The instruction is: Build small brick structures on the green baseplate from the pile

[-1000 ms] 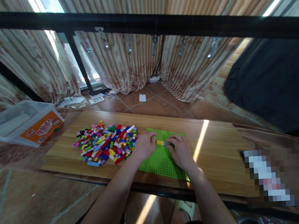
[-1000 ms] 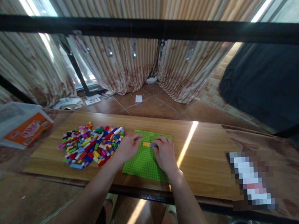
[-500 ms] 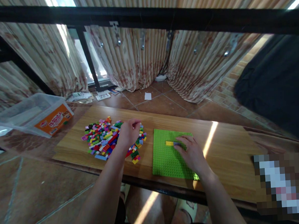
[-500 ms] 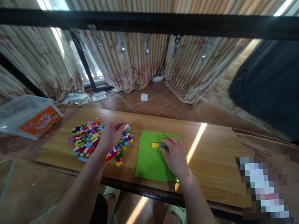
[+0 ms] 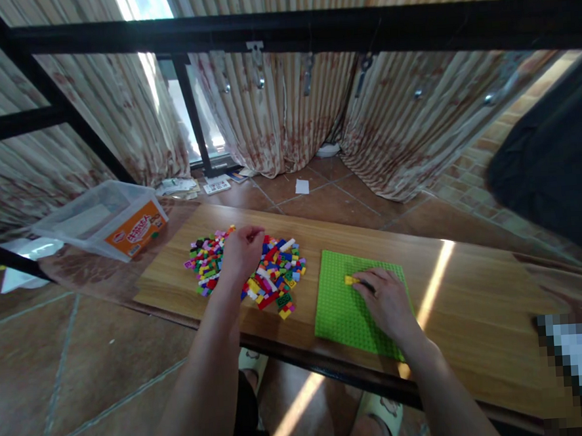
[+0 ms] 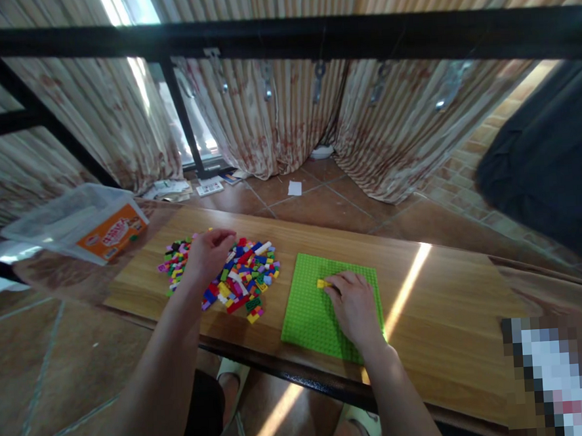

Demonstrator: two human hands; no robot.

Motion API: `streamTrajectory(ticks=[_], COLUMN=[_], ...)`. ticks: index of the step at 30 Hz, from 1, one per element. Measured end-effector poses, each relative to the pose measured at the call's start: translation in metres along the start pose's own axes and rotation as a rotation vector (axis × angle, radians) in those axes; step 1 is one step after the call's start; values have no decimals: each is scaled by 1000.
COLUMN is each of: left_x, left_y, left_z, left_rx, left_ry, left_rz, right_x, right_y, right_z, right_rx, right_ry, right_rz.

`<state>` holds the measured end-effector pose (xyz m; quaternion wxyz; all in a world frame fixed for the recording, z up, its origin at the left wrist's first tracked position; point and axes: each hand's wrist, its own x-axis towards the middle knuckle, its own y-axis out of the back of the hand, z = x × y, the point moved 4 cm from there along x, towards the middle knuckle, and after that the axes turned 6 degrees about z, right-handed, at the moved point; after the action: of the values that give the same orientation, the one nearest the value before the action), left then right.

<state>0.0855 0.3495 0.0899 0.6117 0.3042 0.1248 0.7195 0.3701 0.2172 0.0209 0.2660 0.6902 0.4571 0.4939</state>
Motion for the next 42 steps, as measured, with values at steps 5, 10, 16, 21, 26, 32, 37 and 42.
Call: streamTrajectory(ticks=[5, 10, 16, 21, 26, 32, 37, 42], left_x=[-1, -7, -15, -18, -19, -14, -18, -49], left_y=[3, -6, -20, -24, -26, -22, -41, -72], left_z=[-4, 3, 11, 12, 10, 12, 27, 50], left_rx=[109, 288, 571, 719, 757, 552, 24, -127], left_ry=[-6, -97, -113, -106, -97, -113, -235, -346], left_rz=[-91, -147, -202, -174, -179, -106, -187, -421], right_x=[0, 1, 3, 3, 2, 2, -1, -5], right_y=[-2, 2, 11, 17, 22, 32, 43, 46], right_z=[2, -1, -7, -7, -7, -7, 0, 9], right_rx=[32, 97, 138, 172, 174, 181, 280, 416], right_ry=[2, -37, -82, -99, -107, -152, -326, -487], right_rz=[5, 44, 160, 204, 233, 295, 450, 533])
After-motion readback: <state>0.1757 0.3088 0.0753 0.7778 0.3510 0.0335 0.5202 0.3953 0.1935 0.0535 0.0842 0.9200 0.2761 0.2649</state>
